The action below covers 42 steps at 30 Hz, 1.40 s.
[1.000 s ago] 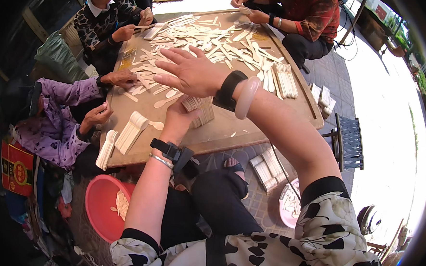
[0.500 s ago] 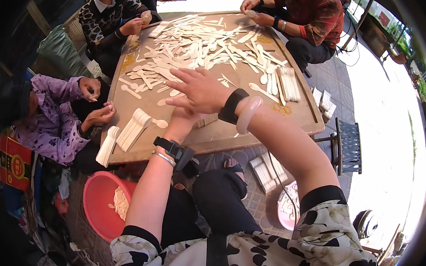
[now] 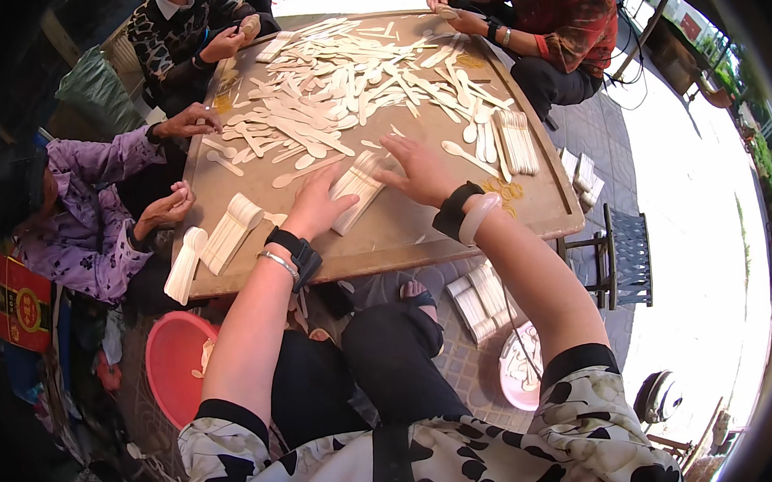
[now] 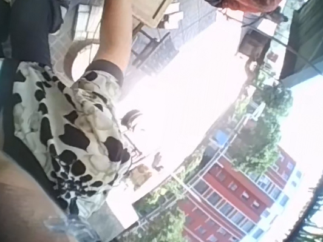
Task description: Bundling wooden spoons with rubber bands and placing them in a bag.
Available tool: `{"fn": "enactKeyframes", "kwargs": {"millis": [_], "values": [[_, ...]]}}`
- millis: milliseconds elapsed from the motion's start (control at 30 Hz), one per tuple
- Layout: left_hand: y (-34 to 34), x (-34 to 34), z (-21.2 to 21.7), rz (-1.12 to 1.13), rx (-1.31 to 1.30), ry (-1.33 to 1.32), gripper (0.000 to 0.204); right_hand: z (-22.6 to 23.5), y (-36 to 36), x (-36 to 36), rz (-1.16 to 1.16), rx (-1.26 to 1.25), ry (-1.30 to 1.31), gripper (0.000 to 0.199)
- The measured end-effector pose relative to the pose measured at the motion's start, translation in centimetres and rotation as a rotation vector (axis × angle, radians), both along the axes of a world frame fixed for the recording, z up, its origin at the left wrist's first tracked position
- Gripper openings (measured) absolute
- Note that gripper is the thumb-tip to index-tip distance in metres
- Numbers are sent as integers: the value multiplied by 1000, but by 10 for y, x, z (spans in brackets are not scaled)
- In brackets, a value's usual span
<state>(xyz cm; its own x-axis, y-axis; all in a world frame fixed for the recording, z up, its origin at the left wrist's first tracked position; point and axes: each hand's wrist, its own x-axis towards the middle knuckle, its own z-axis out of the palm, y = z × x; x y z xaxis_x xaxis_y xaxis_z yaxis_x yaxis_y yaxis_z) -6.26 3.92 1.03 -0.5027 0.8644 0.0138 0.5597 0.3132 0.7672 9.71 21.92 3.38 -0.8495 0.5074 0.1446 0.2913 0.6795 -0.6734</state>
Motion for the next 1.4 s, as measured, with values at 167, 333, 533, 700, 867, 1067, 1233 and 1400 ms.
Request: {"fn": "enactKeyframes", "kwargs": {"millis": [167,333,533,700,867,1067,1233,1400], "values": [[16,35,14,-44,-328,361,102,-5,17,0,395,434,-60,88],[19,22,-3,-73,-379,322,100,-22,20,-24,478,500,-221,83],[12,10,-9,-203,-407,411,96,-33,12,-16,459,617,-165,85],[9,12,-11,-247,-361,469,94,-30,7,-1,447,552,-156,88],[8,9,-10,-231,-303,416,97,-8,17,0,532,347,-254,89],[20,24,10,-123,-130,235,104,-22,34,-4,492,137,-99,91],[30,26,2,-39,-94,119,104,-24,28,-6,437,149,-2,81],[41,25,-3,-108,-40,178,110,-16,23,-5,420,139,9,77]]}}
